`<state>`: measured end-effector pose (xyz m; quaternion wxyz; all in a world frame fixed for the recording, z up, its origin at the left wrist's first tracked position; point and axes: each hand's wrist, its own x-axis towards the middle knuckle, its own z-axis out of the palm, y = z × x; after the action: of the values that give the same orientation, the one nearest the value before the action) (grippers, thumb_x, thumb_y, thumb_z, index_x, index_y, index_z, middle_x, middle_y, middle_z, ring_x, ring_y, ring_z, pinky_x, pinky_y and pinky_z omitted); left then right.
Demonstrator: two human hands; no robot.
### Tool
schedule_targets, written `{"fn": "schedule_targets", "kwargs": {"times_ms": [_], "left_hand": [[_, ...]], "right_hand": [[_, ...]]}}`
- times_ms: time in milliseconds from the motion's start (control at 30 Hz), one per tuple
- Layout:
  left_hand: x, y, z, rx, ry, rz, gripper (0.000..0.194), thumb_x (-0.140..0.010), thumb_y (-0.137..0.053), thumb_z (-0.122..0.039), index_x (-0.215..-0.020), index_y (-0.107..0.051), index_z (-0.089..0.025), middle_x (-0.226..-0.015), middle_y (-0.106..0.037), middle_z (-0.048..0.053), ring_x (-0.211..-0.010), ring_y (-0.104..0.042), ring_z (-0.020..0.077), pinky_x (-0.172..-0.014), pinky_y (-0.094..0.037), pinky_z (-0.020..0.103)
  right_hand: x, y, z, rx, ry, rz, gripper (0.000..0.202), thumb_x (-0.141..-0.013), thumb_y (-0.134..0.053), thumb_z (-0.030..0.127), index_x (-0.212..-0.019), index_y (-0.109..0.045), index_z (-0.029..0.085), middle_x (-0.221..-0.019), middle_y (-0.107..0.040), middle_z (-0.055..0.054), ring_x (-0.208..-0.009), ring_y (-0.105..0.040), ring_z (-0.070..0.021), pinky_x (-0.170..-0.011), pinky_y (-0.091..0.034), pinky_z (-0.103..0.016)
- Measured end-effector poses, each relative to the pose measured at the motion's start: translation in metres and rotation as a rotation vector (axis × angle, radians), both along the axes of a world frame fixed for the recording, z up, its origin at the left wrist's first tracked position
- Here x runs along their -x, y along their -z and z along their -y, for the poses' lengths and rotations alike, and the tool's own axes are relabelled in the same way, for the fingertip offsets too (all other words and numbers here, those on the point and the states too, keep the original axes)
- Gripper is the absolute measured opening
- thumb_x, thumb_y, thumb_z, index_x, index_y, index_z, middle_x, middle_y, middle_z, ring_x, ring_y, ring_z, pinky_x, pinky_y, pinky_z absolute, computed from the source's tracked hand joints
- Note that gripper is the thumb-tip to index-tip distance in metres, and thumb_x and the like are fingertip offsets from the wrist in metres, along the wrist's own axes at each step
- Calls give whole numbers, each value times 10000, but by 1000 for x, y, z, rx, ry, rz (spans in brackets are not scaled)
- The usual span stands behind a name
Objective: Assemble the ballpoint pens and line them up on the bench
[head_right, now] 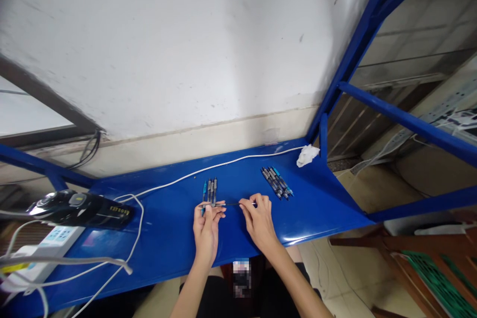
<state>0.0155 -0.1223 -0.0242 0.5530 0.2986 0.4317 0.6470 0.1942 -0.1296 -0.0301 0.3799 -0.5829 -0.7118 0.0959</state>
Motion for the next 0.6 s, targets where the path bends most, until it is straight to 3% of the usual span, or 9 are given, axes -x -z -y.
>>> {"fn": "schedule_targets", "kwargs": {"times_ms": [600], "left_hand": [[2,-6,2,29,99,-41,382,-1032,-707,-509,-1229,-546,-224,-1207,-814,158,-1031,-820,255,-890,-614,363]], "right_hand": [[0,-1,0,12,-33,-15,242,-1133,-518,265,-1281,-704,309,-1138,-603,-98,-1033,-543,-289,-894,-470,-462]]}}
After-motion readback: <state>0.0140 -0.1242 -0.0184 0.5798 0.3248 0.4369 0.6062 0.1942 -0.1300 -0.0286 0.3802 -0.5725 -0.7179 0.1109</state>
